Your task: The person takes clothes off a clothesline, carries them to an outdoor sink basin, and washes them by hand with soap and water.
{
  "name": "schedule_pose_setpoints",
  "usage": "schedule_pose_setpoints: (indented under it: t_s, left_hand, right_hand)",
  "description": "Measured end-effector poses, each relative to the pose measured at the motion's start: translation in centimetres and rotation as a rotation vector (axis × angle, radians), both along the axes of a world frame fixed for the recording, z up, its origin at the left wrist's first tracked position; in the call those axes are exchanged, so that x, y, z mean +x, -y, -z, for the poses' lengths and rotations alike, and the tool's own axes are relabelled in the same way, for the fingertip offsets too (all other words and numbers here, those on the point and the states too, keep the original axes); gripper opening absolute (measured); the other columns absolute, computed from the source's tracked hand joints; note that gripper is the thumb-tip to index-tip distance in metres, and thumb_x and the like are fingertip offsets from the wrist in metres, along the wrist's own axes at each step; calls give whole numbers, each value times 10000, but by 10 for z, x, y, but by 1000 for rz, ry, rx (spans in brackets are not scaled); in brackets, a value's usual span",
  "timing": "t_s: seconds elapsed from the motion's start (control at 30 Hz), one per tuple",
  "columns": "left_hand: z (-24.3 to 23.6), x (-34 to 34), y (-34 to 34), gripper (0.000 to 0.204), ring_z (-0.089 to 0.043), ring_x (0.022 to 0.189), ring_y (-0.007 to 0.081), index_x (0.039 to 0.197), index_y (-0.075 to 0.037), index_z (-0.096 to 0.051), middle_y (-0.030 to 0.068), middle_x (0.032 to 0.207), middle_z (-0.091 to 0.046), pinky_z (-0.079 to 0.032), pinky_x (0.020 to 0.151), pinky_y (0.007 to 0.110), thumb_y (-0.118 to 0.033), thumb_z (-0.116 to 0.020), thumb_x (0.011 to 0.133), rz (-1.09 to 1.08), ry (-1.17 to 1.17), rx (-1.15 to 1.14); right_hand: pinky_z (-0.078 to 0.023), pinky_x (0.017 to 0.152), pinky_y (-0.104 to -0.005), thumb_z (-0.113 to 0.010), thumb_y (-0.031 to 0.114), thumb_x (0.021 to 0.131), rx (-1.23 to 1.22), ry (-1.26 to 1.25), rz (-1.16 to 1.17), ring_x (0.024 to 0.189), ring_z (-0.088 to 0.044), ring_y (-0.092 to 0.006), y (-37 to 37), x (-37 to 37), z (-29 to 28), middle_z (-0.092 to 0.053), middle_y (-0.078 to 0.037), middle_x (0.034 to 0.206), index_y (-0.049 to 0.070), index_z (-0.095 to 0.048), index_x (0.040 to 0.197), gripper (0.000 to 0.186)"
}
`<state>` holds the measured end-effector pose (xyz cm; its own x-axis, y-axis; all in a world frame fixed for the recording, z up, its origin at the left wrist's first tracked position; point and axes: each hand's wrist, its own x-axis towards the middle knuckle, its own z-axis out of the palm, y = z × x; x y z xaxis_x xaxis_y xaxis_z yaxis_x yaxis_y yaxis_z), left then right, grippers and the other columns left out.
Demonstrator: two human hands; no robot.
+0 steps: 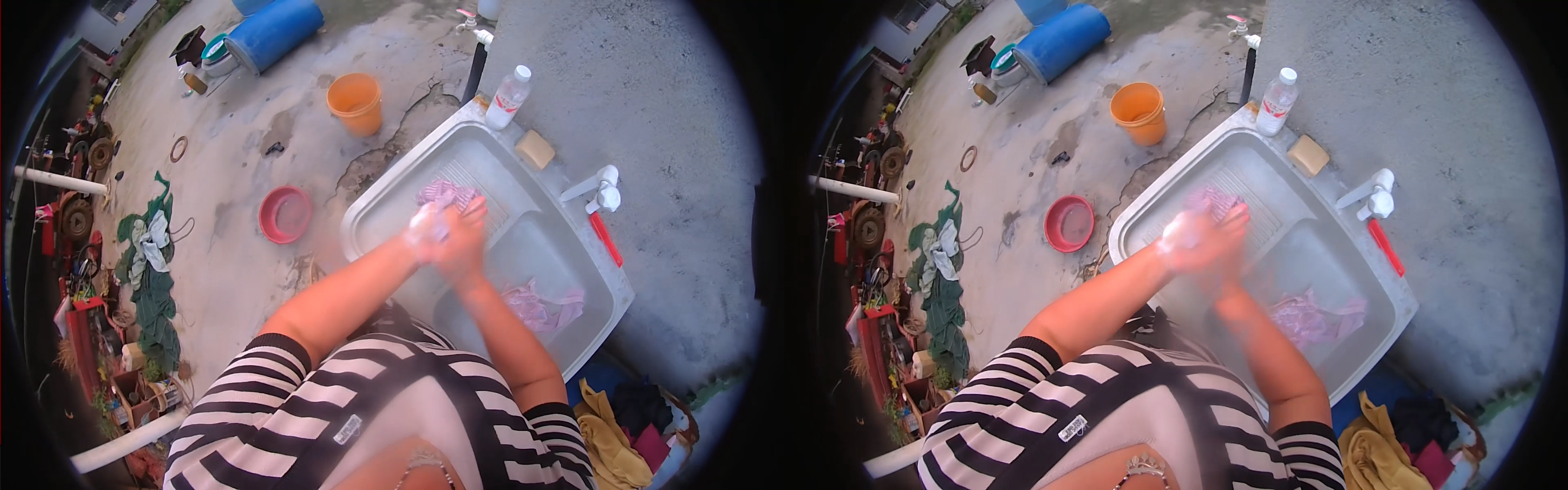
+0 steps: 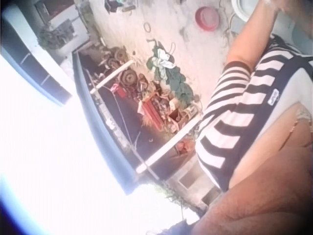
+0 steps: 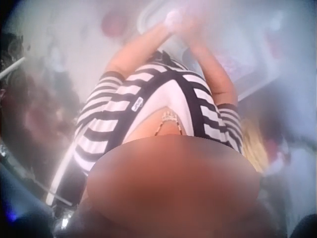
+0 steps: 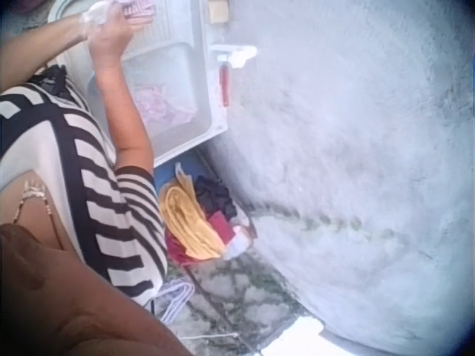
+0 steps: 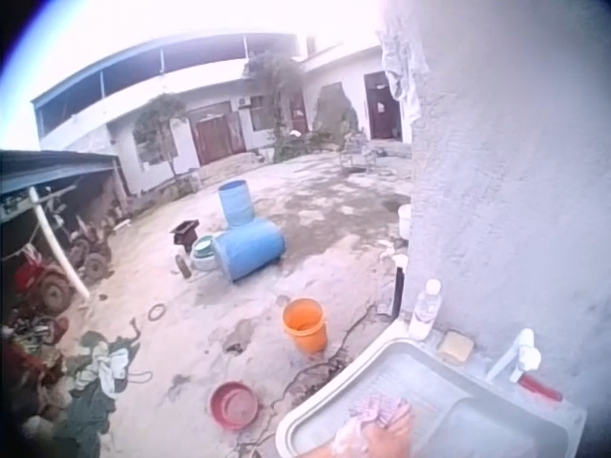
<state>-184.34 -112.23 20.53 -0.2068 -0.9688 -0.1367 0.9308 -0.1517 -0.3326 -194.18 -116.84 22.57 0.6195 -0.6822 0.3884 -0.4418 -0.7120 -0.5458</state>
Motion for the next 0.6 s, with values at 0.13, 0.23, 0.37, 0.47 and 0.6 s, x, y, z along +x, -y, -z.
schedule_pose_setpoints:
  t_s: [0.13, 0.23, 0.37, 0.47, 0.6]
  left_hand:
    - [-2, -12, -2, 352, -521, 1181, 236, 1308, -5, -416, 118, 1339, -494, -398, 1051, 382, -166, -376, 997, 29, 191, 1]
    - [-25, -32, 4, 424, -495, 1218, 243, 1373, -41, -373, 88, 1402, -456, -373, 1055, 373, -244, -360, 1001, -4, 620, 217]
    - [16, -14, -8, 393, -493, 1223, 225, 1363, -62, -405, 102, 1386, -464, -380, 1052, 355, -208, -366, 1000, 0, 427, 62]
    - [34, -10, -16, 422, -501, 1197, 221, 1308, -61, -464, 93, 1324, -500, -415, 1005, 416, -313, -456, 970, -9, 1385, -245]
    - [-31, -45, -4, 450, -445, 1254, 271, 1368, -67, -406, 126, 1365, -461, -384, 1037, 440, -324, -395, 999, 69, 776, 206]
  right_hand:
    - [-479, 662, -474, -609, 167, 834, 8, -159, -10, 777, -617, -402, 18, -7, -11, -643, -171, 816, 74, -543, 910, 137]
    - [-494, 671, -484, -569, 183, 857, 313, -247, 284, 787, -631, -414, 71, -10, 0, -657, -190, 810, 45, -530, 987, 194]
    - [-503, 667, -486, -541, 210, 870, 5, -177, 31, 771, -634, -421, 20, -15, 29, -656, -193, 775, 18, -509, 1008, 238]
    - [-499, 674, -501, -526, 202, 867, 197, -203, 233, 774, -631, -419, 32, -19, 28, -650, -206, 803, 21, -500, 1043, 254]
    - [-474, 736, -545, -510, 209, 863, 494, -160, 370, 848, -617, -416, 46, -33, 19, -632, -231, 938, 46, -488, 1118, 304]
